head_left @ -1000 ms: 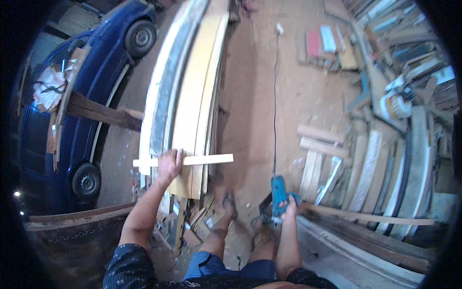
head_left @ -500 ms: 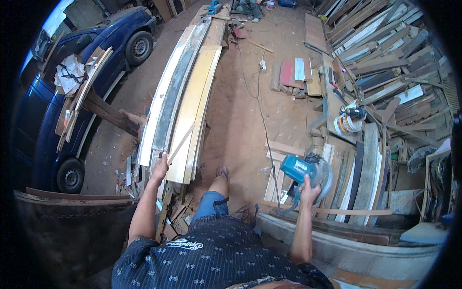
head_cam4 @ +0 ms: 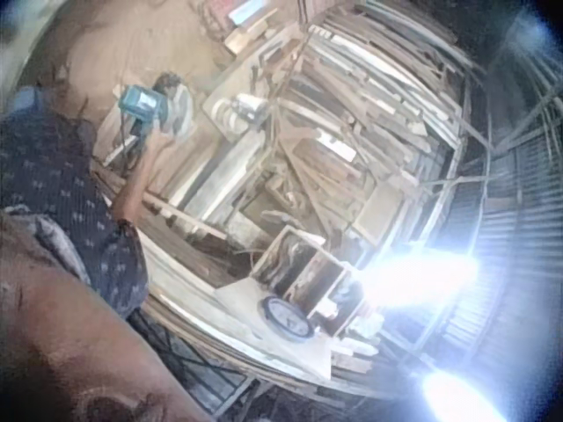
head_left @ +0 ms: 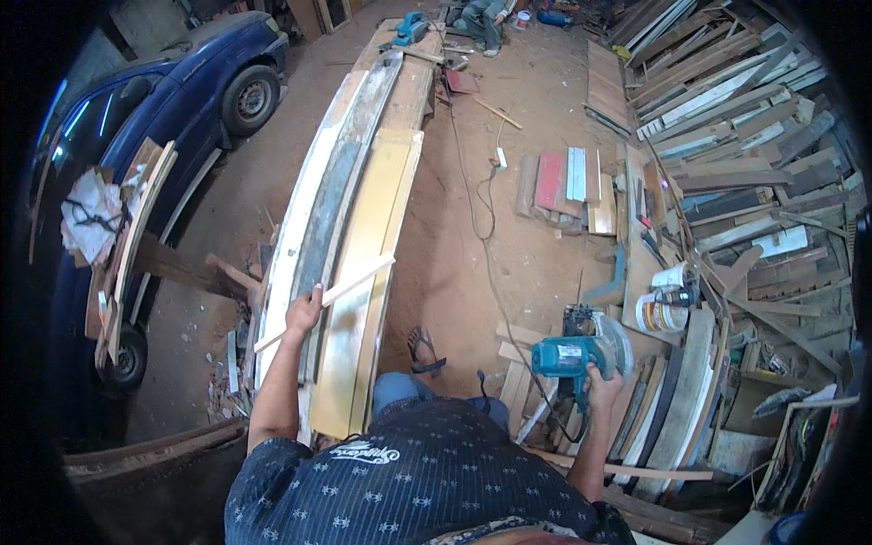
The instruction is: The person uses a circular saw to cut a long wooden plank on a makeshift workbench. They then use a hammer to break apart a wooden pallet and separate the planks.
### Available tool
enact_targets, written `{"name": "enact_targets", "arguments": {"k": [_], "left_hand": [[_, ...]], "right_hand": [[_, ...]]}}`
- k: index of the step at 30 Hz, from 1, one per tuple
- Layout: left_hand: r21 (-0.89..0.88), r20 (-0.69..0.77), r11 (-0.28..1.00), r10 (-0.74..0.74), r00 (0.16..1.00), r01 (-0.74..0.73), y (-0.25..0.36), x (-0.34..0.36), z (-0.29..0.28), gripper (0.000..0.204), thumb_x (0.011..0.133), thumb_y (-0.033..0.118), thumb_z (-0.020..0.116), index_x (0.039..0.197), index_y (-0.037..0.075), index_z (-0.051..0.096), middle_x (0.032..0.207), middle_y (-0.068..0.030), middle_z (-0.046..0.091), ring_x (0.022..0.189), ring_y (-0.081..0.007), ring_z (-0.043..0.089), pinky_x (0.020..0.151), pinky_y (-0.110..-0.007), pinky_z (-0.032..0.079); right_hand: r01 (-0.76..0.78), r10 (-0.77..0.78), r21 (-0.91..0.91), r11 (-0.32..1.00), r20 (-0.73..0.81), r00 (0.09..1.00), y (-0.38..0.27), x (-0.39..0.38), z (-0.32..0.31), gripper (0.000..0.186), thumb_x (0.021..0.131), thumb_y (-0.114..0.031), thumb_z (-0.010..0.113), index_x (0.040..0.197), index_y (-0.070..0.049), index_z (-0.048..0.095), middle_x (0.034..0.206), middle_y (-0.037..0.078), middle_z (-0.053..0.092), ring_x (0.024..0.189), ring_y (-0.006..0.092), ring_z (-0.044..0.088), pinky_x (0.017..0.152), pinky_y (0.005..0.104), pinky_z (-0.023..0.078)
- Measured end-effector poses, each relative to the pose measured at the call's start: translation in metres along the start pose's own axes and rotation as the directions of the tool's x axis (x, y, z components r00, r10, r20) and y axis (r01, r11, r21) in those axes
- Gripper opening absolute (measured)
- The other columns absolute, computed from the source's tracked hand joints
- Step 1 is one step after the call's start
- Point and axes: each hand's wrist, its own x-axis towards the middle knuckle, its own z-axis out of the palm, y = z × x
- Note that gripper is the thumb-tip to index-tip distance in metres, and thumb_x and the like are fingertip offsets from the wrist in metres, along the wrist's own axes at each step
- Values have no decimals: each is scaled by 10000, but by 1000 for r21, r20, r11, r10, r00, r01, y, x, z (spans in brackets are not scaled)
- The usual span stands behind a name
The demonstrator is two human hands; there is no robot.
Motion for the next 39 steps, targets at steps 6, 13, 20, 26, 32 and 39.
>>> {"name": "enact_targets", "arguments": {"k": [6,13,20,26,32,39], "left_hand": [[25,117,991,127,985,-131,72,96,-56,825,905,736,373,1117,2,684,1104,-295,665,1125,-425,611,960,-462,465],[-104,180,961,272,945,-256,141,154,-70,759,834,704,601,1146,14,654,1057,-231,676,1027,-360,639,883,-432,493],[-143,203,953,293,935,-267,243,181,-48,621,817,544,736,1133,14,667,909,-176,670,831,-245,611,751,-392,482],[-422,185,900,-29,982,106,277,233,-5,621,902,419,688,1226,-91,544,935,-156,663,846,-222,651,746,-359,538],[-874,204,432,-88,975,222,361,329,15,542,940,327,667,1242,-65,447,965,-165,627,794,-218,644,614,-355,556],[-793,-5,588,-273,962,163,348,458,35,513,886,332,730,1142,-84,574,980,-177,656,824,-262,680,631,-390,602]], "right_hand": [[80,-80,-12,997,18,997,-59,66,60,217,856,-187,766,922,-2,674,619,-9,550,471,90,478,425,255,362],[146,-133,-111,983,118,984,-95,171,117,234,880,-221,745,966,-11,690,604,-23,535,477,74,469,430,249,351],[91,-72,-96,991,191,979,-72,297,155,307,866,-233,746,1054,6,703,743,25,638,615,123,568,583,287,466],[198,-119,-236,951,312,943,-99,353,188,390,844,-289,769,1068,23,704,932,98,718,845,179,642,823,337,496],[62,64,-357,932,329,942,-119,378,196,368,852,-266,744,1053,36,688,885,78,687,805,159,598,786,325,483],[97,45,-432,897,307,951,-106,380,202,373,851,-230,753,1076,58,678,913,76,695,836,172,615,808,328,487]]}}
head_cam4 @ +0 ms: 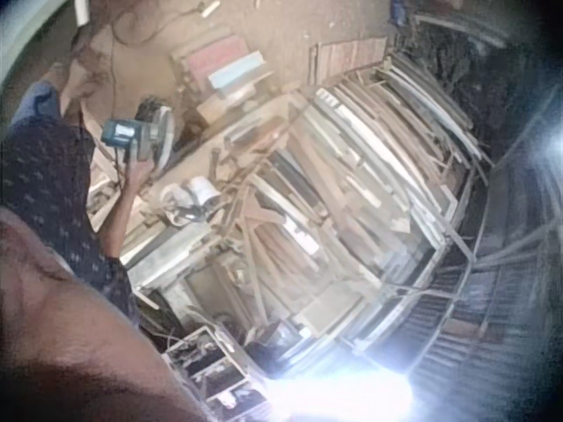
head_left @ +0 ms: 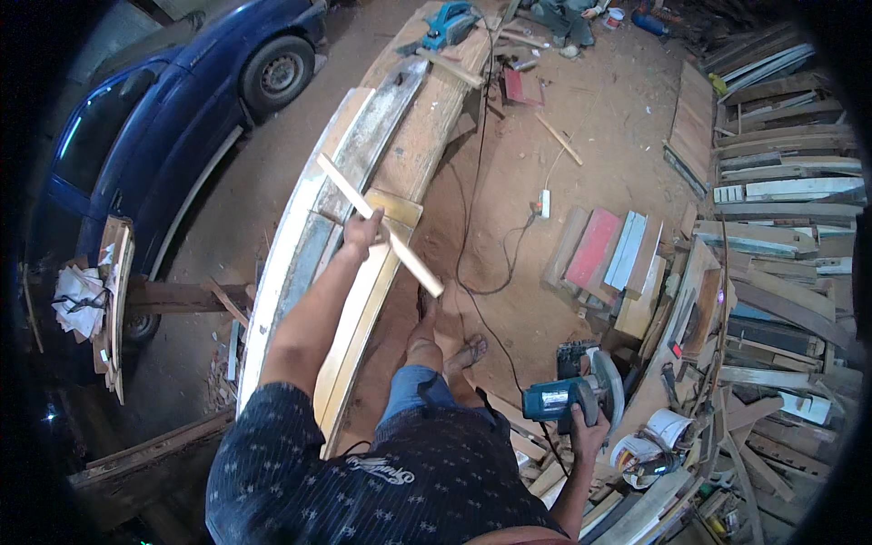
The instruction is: The person uses a circular saw to cut a long wooden plank on a makeshift workbench. They then use a hammer to break apart a wooden pallet and separate the planks.
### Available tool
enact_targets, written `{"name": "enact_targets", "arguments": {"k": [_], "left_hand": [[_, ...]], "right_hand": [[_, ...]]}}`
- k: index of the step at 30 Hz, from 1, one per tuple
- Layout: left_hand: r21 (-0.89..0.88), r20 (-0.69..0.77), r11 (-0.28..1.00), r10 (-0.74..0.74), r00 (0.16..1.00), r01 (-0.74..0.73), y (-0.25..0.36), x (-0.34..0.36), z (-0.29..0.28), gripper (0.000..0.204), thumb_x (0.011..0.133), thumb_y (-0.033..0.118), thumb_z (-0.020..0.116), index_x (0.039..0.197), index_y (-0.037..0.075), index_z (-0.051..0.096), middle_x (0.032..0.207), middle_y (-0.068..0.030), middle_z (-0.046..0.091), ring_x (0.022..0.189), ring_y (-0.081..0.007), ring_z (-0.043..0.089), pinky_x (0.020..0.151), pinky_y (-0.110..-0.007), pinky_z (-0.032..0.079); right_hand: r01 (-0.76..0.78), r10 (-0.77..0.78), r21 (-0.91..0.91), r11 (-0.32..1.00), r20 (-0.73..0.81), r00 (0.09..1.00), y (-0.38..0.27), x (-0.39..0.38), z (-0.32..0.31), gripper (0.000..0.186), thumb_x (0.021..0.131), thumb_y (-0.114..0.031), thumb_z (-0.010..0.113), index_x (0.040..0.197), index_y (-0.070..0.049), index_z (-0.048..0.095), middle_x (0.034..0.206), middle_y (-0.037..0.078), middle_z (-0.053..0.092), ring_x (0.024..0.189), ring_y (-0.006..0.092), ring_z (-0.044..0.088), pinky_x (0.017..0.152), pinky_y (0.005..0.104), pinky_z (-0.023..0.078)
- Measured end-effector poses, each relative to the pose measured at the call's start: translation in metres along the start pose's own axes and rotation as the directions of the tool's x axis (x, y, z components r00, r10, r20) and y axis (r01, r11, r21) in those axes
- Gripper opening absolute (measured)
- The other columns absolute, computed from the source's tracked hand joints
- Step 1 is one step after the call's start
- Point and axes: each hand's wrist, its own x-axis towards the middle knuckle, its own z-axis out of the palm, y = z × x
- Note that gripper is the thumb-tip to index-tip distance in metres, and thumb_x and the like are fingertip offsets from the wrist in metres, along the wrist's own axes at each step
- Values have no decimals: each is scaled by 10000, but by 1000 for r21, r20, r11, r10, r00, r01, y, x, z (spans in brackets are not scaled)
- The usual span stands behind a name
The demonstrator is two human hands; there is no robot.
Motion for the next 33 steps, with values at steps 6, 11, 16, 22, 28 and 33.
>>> {"name": "enact_targets", "arguments": {"k": [6,11,16,22,28,33], "left_hand": [[18,-72,1000,10,997,-9,-33,113,21,507,866,298,748,984,-136,515,736,-160,665,556,-239,654,444,-350,546],[-46,-105,990,-137,985,133,-33,137,49,497,880,301,734,1011,-119,503,839,-187,670,551,-251,652,397,-326,521],[-163,62,955,-241,968,249,-30,151,35,576,888,229,702,1231,-72,350,906,-181,634,649,-235,637,526,-347,565],[-361,61,915,215,975,-179,58,131,24,706,925,164,644,1475,59,214,1066,-153,573,866,-226,605,760,-368,546],[373,510,590,513,690,-715,151,113,14,516,908,323,700,1344,77,577,1126,-118,597,1081,-242,591,934,-370,497],[359,792,270,418,445,-894,82,144,10,427,796,109,750,1214,100,661,1107,-133,587,1058,-331,567,950,-419,467]], "right_hand": [[-126,124,132,983,28,992,-37,-10,11,389,851,-274,762,1053,48,680,934,105,690,839,209,630,820,353,498],[-121,122,175,977,4,993,-59,-4,34,347,870,-202,747,1107,42,679,985,94,696,886,159,624,813,313,491],[-162,158,81,983,53,986,-91,18,69,342,862,-210,763,1080,41,683,964,84,694,866,150,613,812,305,489],[-146,135,84,986,121,983,-119,40,113,332,850,-203,775,1057,39,683,917,80,696,826,150,616,793,305,494],[-148,144,14,989,158,977,-142,42,129,335,852,-189,768,1077,42,679,961,88,700,860,161,630,810,303,495],[-207,205,-2,978,147,968,-160,43,145,303,865,-175,747,1067,42,679,926,70,693,837,156,619,800,310,493]]}}
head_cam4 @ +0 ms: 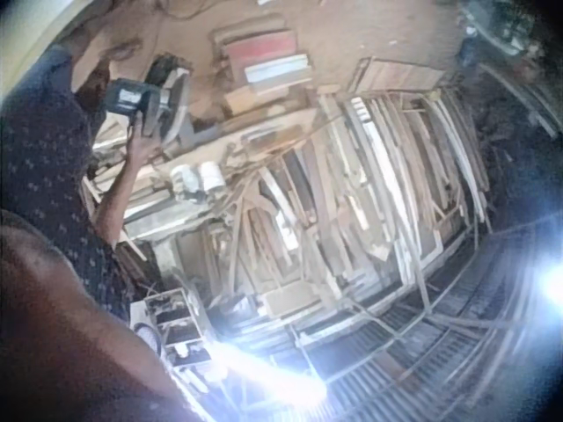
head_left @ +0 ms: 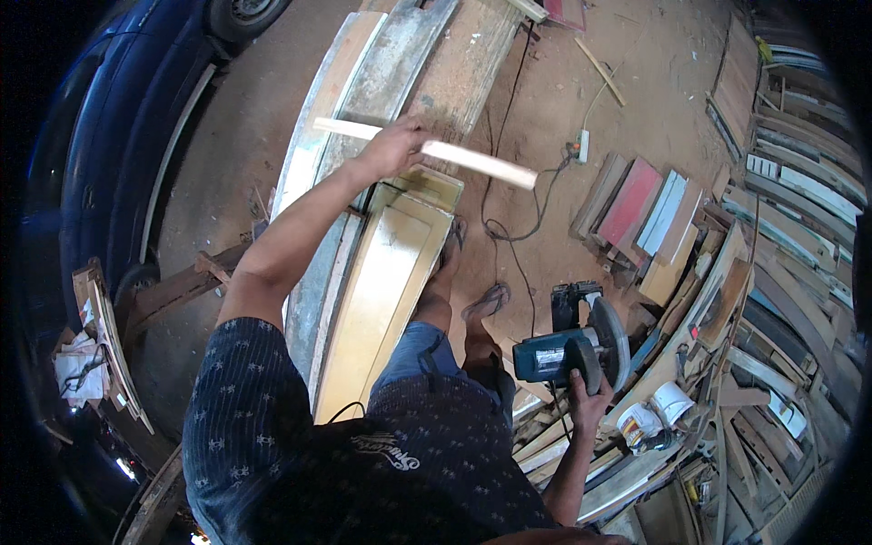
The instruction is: The person uses a circular saw to cut a long wooden plank on a makeshift workbench. They then use a hammer to break apart a wooden pallet and separate the planks.
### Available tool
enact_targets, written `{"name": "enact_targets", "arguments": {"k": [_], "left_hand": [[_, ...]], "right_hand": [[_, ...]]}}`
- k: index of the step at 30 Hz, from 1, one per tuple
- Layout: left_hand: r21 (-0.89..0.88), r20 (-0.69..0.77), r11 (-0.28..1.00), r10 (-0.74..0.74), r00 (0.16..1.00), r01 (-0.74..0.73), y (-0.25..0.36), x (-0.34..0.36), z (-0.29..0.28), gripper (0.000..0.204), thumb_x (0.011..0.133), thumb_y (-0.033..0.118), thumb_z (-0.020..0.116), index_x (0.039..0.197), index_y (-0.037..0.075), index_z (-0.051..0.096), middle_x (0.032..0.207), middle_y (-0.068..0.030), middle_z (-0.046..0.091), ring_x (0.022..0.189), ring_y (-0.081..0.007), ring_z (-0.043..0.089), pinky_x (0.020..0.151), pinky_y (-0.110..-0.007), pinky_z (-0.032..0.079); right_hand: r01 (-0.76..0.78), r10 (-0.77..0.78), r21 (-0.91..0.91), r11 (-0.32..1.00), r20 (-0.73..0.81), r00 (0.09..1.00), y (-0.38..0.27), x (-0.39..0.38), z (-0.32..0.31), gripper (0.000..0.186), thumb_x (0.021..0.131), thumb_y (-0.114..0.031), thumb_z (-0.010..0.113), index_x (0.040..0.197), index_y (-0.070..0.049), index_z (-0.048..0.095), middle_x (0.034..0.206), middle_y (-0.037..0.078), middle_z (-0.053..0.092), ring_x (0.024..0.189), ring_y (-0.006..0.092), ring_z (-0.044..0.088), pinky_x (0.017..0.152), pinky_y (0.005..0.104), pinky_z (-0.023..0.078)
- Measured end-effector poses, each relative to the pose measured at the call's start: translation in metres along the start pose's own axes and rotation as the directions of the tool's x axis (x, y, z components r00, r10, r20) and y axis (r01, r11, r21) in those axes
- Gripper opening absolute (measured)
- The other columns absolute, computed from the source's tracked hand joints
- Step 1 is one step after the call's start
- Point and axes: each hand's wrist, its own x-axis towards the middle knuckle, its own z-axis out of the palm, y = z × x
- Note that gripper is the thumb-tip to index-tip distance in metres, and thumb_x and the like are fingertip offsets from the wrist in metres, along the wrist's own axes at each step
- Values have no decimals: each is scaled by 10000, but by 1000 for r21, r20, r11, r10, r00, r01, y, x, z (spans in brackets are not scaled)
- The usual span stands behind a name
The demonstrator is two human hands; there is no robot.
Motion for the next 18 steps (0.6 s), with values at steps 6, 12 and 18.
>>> {"name": "enact_targets", "arguments": {"k": [6,12,18], "left_hand": [[34,214,983,169,962,-181,-2,-32,46,444,771,102,744,1208,117,665,1140,-123,575,1124,-312,531,1006,-421,428],[-31,189,980,201,961,-199,24,-50,65,371,877,294,667,1168,64,654,1096,-153,583,1060,-324,540,933,-433,433],[308,-575,835,-219,788,457,-31,-49,64,538,932,423,573,1240,-18,588,1192,-294,554,1121,-443,513,1026,-542,354]], "right_hand": [[15,-14,62,998,-7,1000,20,-5,1,309,874,-205,747,1053,39,688,926,59,682,842,145,602,797,305,482],[43,-42,58,997,-16,999,33,-14,5,311,859,-216,764,1026,36,690,894,46,681,807,129,590,760,292,479],[-54,54,8,998,49,997,49,-33,-1,336,834,-214,786,1035,37,690,890,55,695,832,145,624,782,297,492]]}}
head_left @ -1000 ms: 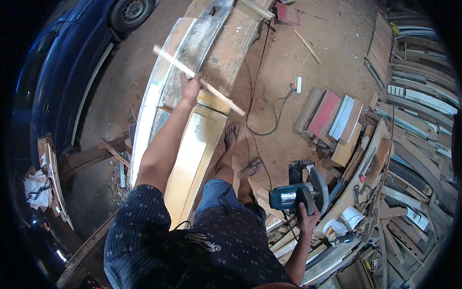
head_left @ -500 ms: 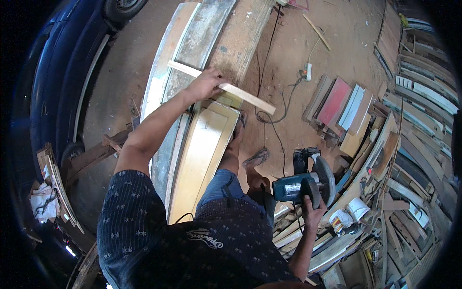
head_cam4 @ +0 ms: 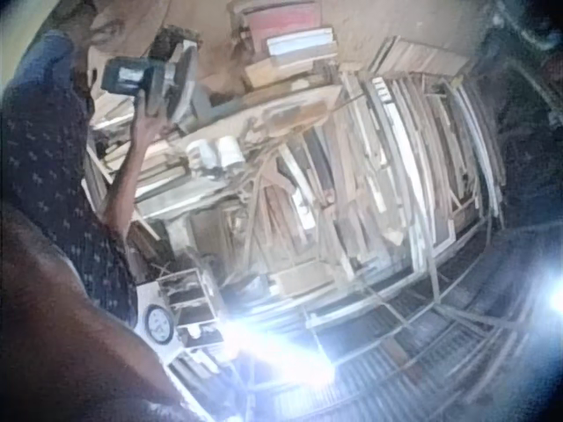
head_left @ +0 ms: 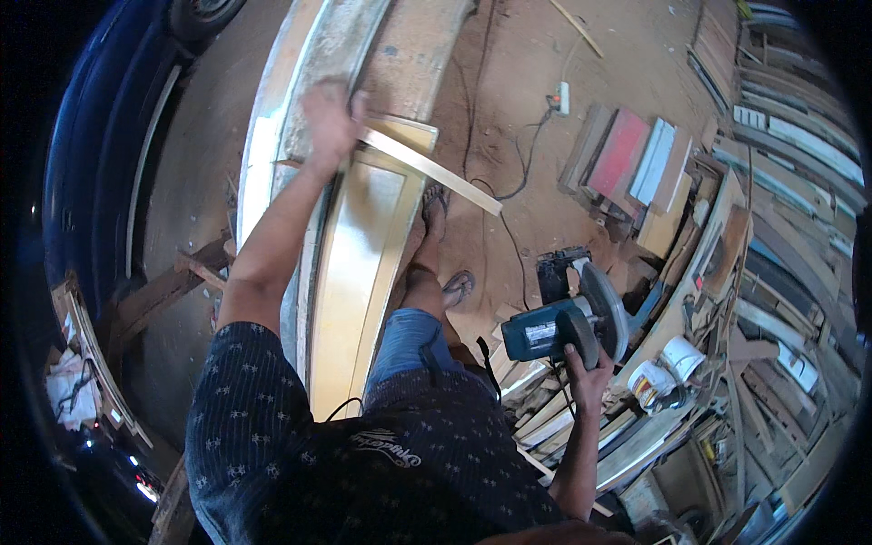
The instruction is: The person uses a circular saw to cut a long wooden plank on a makeshift workbench. They then use a hammer to break apart a wooden pallet and separate the planks.
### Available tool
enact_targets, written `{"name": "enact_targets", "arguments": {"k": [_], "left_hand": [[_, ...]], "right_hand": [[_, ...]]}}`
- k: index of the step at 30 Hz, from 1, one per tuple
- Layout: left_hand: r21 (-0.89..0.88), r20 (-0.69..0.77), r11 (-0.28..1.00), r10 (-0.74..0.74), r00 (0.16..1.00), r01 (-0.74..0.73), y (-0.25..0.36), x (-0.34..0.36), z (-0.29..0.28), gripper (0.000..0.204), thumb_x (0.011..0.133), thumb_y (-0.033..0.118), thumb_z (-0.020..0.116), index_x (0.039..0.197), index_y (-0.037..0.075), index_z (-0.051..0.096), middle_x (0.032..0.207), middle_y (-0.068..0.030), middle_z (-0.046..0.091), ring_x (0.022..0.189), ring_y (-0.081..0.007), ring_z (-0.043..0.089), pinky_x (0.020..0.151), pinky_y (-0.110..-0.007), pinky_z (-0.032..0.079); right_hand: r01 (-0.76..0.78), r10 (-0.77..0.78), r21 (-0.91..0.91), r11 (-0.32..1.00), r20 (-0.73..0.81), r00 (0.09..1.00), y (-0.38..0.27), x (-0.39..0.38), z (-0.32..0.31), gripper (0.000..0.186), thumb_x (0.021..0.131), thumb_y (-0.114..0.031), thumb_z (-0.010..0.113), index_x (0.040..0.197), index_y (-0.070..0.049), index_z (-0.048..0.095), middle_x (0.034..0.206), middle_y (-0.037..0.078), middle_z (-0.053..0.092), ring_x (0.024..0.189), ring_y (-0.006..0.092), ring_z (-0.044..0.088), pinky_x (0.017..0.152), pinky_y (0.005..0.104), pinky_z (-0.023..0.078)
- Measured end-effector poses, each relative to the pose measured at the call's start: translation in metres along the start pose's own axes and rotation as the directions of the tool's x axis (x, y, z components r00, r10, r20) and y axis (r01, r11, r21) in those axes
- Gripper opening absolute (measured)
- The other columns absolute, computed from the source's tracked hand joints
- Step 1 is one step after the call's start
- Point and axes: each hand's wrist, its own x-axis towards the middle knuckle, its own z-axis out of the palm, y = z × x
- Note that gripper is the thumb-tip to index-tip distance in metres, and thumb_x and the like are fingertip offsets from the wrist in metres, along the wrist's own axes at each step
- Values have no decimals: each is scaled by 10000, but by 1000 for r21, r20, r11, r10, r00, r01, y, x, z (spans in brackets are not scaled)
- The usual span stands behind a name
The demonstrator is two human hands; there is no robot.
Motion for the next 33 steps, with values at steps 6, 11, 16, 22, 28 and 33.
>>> {"name": "enact_targets", "arguments": {"k": [6,11,16,22,28,33], "left_hand": [[56,-98,961,-264,960,270,-34,-5,64,680,947,385,540,1461,-27,372,1443,-394,326,1342,-556,291,1126,-615,232],[-78,-151,994,-84,985,73,-5,-19,64,616,895,192,560,1446,-20,386,1431,-402,325,1324,-559,285,1136,-616,212],[-190,-74,979,-82,994,67,-2,-27,47,698,827,103,582,1466,-17,331,1482,-381,249,1372,-537,215,1166,-596,157],[-200,-52,971,-145,988,132,6,-27,47,703,814,104,574,1463,-12,329,1475,-378,254,1383,-532,200,1177,-586,142],[-169,-88,979,-127,988,111,9,-26,46,685,813,88,587,1451,-8,355,1463,-353,297,1370,-517,237,1168,-584,162],[-171,-63,976,-149,987,136,13,-26,40,687,811,79,589,1453,-1,357,1471,-354,288,1375,-519,232,1177,-567,164]], "right_hand": [[82,-83,-26,996,-40,996,24,-11,1,390,764,-262,829,1016,11,712,990,129,706,948,214,648,901,360,486],[57,-54,44,997,-68,996,41,-21,6,358,785,-263,813,995,11,717,809,64,693,739,161,628,719,327,506],[4,0,112,994,-39,999,46,-27,14,348,803,-257,810,989,22,717,807,57,697,718,132,632,680,304,511],[-20,30,140,990,-64,998,35,-29,18,338,817,-251,803,961,39,707,788,60,687,699,128,635,646,289,518],[38,-28,126,991,-81,996,32,-27,19,329,813,-242,801,955,40,706,797,62,687,695,134,635,642,287,512],[68,-57,127,990,-88,994,35,-25,22,326,812,-240,797,956,39,707,782,59,682,685,141,628,636,298,508]]}}
